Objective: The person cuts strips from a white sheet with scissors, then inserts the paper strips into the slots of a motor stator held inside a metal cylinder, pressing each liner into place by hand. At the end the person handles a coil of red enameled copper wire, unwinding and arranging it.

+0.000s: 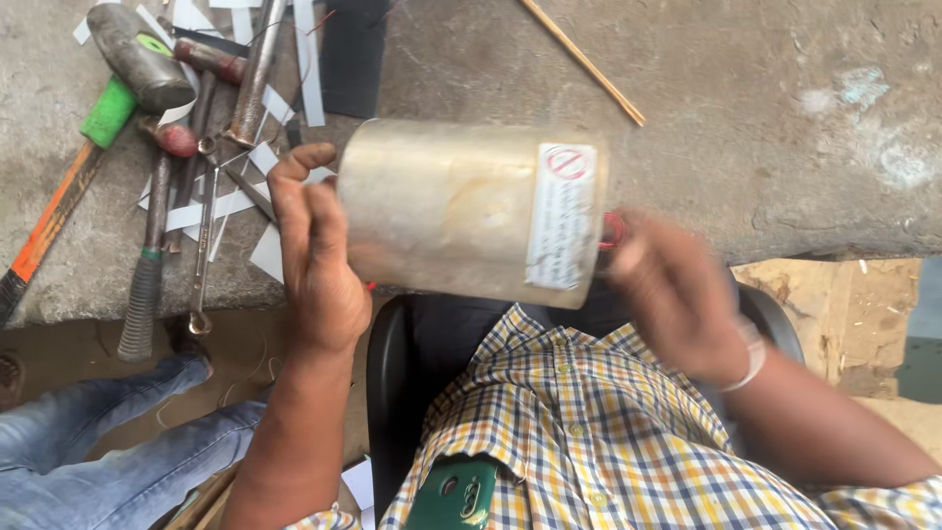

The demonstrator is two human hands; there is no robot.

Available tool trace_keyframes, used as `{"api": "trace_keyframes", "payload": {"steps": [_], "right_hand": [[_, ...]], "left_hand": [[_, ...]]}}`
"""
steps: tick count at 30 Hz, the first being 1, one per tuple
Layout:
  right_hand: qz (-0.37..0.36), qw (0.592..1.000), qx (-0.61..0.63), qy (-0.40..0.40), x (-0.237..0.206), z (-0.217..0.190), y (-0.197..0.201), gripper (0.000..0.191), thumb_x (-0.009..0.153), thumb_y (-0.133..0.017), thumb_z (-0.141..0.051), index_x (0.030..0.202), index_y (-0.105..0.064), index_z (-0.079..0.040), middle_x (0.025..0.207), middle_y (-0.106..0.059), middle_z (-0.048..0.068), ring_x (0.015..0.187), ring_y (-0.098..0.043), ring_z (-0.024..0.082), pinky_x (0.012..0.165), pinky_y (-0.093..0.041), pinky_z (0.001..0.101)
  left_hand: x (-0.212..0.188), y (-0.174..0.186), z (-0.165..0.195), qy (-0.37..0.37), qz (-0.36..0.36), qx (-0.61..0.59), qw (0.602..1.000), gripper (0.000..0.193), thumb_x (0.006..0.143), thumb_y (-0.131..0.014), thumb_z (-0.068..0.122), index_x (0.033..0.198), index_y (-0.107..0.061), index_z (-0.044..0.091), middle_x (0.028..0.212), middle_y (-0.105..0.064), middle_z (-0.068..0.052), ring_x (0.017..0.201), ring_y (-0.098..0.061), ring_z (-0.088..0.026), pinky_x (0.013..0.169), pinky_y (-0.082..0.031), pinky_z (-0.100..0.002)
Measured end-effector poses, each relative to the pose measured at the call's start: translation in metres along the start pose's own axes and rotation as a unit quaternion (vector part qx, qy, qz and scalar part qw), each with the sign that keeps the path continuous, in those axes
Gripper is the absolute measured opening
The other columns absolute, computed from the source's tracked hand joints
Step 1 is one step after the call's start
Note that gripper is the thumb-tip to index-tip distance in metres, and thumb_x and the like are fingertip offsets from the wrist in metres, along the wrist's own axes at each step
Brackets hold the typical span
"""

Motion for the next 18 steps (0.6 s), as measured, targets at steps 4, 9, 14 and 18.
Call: {"api": "trace_keyframes", "payload": {"steps": [4, 9, 14, 18], "right_hand": [[0.026, 0.897, -0.412, 0.158, 0.053, -0.008, 0.041, 0.032, 0.095, -0.073, -0.017, 0.121, -0.067, 0.002, 0.100, -0.062, 0.018, 0.095, -0.058, 0.034, 0.080, -0.049, 0.0414], [-0.037, 0.879, -0.421, 0.221, 0.087, 0.011, 0.045, 0.029, 0.096, -0.070, -0.007, 0.125, -0.073, -0.006, 0.110, -0.065, 0.013, 0.108, -0.060, 0.032, 0.093, -0.053, 0.0405], [-0.136, 0.883, -0.394, 0.218, 0.086, 0.021, 0.049, 0.031, 0.086, -0.071, -0.007, 0.115, -0.079, -0.011, 0.100, -0.067, 0.010, 0.101, -0.062, 0.030, 0.090, -0.054, 0.0405], [-0.138, 0.883, -0.373, 0.248, 0.089, 0.010, 0.052, 0.028, 0.088, -0.072, -0.009, 0.114, -0.080, -0.011, 0.102, -0.068, 0.010, 0.103, -0.063, 0.030, 0.091, -0.054, 0.0397]], "left_hand": [[0.000, -0.012, -0.004, -0.002, 0.031, 0.071, 0.997, 0.041, 0.113, -0.062, 0.032, 0.141, -0.045, 0.008, 0.115, -0.065, -0.011, 0.105, -0.061, -0.013, 0.097, -0.050, -0.028], [-0.006, -0.019, -0.005, -0.051, 0.049, -0.017, 0.997, 0.038, 0.113, -0.070, 0.027, 0.135, -0.048, 0.006, 0.118, -0.061, -0.008, 0.105, -0.057, -0.012, 0.099, -0.048, -0.027], [-0.013, -0.015, -0.010, -0.049, 0.070, -0.030, 0.996, 0.037, 0.110, -0.071, 0.027, 0.133, -0.048, 0.008, 0.119, -0.062, -0.009, 0.109, -0.059, -0.015, 0.104, -0.051, -0.030], [-0.019, -0.012, -0.014, -0.076, 0.100, -0.013, 0.992, 0.035, 0.113, -0.070, 0.026, 0.132, -0.047, 0.008, 0.116, -0.058, -0.008, 0.106, -0.056, -0.015, 0.102, -0.048, -0.030]]}}
Point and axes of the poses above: each hand's wrist, its own x-axis towards the middle knuckle, its own y-axis out of the back of the hand, z = x × y, the point moved 4 cm from there along x, towards the middle knuckle
